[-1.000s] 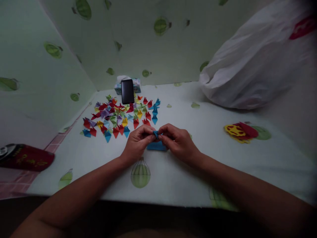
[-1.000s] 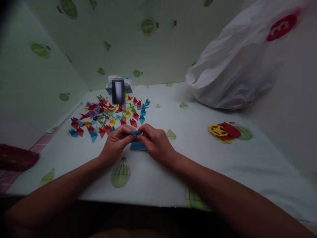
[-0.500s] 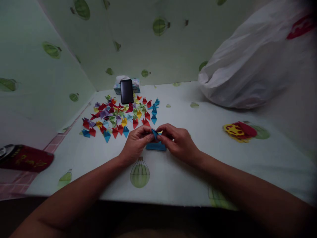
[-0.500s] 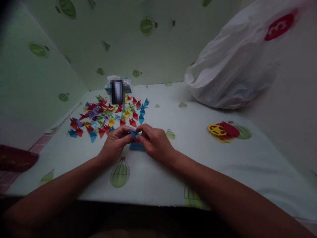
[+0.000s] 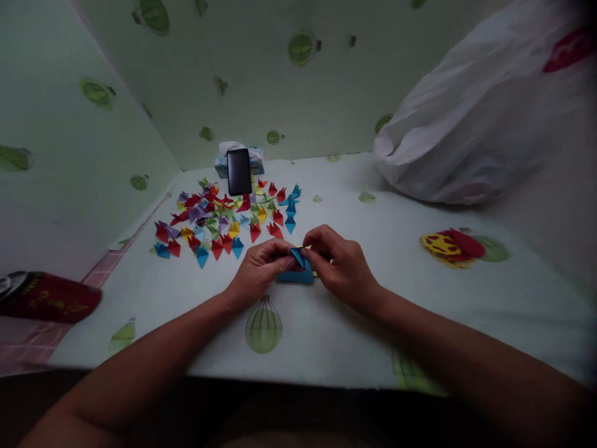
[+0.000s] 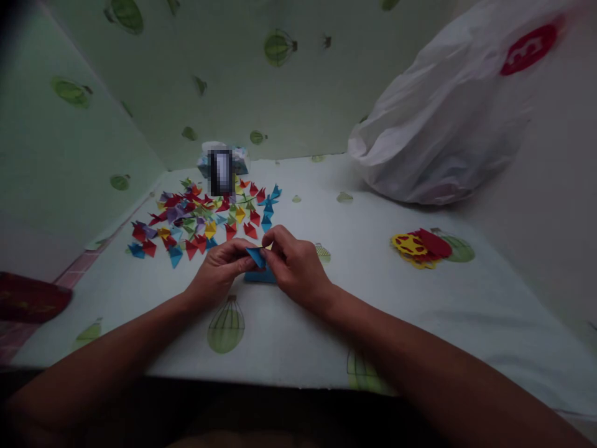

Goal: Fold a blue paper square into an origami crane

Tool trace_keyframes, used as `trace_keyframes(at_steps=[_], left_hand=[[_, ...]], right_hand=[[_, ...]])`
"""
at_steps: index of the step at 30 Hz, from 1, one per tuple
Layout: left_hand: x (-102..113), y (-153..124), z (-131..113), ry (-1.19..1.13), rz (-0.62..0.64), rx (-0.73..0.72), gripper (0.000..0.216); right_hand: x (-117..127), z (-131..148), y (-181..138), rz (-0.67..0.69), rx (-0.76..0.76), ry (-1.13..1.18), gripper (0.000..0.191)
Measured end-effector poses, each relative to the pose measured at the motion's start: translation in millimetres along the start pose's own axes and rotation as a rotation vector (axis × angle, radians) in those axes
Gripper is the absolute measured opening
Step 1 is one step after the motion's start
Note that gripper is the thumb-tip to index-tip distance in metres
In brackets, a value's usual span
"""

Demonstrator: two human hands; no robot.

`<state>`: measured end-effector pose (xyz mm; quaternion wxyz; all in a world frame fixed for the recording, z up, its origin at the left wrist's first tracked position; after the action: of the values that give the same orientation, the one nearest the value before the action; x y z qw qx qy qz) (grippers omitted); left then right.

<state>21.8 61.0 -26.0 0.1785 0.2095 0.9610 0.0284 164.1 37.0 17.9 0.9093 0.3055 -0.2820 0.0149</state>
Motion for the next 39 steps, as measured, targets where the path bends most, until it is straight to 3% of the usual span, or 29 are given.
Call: trace_keyframes(at_steps=[6, 12, 20, 28, 39], left_hand=[[0, 0, -7, 0.079, -0.015, -0.082, 0.009], [-7, -2, -16, 0.257, 0.043, -0.189, 0.001], [-3, -3, -14, 0.339, -0.02, -0.145, 0.003], [-1, -2, -15, 0.339, -0.058, -0.128, 0.009], [0, -4, -16, 0.413, -0.085, -0.134, 0.007]], right_hand=[[-2, 4, -1, 0.015, 0.025, 0.007, 0.008], [0, 2, -3, -0.039, -0.05, 0.033, 0.009], [-11, -11, -1, 0.096, -0.205, 0.271, 0.005], [-17, -16, -1, 0.145, -0.249, 0.351, 0.01], [-14, -1, -2, 0.117, -0.093, 0.137, 0.01]])
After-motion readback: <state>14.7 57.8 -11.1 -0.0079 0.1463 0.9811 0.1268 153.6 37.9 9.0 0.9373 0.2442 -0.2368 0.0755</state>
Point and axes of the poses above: each hand's wrist, its own y-axis towards the middle knuckle, its own x-axis out of the back of the hand, z = x × y, the point moved 7 cm from there along y, towards the middle knuckle, and after that the axes turned 7 degrees about -y, right-handed, at the moved point
